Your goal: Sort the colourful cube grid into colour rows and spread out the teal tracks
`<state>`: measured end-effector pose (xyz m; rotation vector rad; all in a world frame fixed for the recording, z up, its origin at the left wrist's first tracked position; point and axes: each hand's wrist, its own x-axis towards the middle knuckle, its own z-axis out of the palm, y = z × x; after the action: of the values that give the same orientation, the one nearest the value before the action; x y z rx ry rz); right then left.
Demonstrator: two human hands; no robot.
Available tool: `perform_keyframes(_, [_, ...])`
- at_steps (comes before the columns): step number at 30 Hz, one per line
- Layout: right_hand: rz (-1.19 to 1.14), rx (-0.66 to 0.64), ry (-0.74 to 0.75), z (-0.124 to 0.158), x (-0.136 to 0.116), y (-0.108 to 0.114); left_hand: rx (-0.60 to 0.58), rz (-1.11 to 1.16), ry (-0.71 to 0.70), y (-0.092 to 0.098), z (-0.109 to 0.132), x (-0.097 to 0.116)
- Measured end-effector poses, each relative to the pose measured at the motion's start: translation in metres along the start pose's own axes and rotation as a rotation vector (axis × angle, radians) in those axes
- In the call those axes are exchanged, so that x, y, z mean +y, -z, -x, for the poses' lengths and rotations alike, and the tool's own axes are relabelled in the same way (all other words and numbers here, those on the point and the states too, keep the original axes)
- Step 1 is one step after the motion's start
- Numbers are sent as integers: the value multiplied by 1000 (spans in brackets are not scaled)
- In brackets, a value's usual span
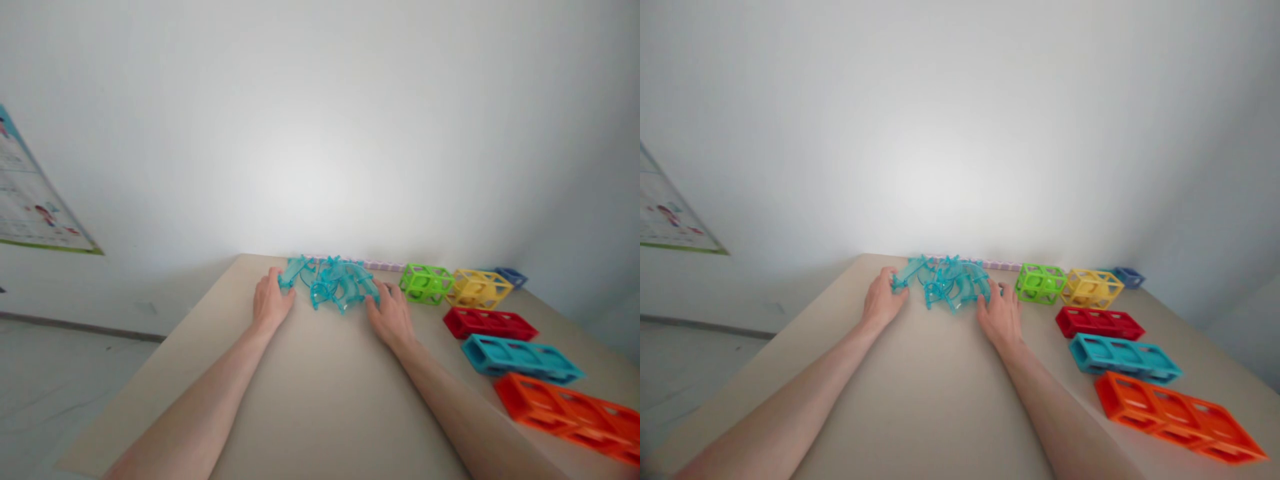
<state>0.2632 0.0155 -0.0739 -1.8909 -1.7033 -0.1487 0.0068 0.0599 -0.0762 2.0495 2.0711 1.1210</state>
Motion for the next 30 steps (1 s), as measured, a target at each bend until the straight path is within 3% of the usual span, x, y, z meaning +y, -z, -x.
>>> perform_keyframes(4, [-14,-2,1,0,0,1,-7,-32,-9,-2,-1,-5])
perform_keyframes(14, [-56,65,25,-2,4,4,104,57,260,5,-13,-15])
perform_keyframes(18, [-98,197,122,-1,0,11,116,105,338,11,-15,-14])
perform_keyframes(22, [-256,270,309,9,-16,22,150,126,399,13,-17,-15])
perform_keyframes(26, [-456,110,498,23,-33,26,170,169,429,15,-19,-18])
perform_keyframes(30, [-487,-78,610,34,-43,25,190,212,480,12,-20,-22])
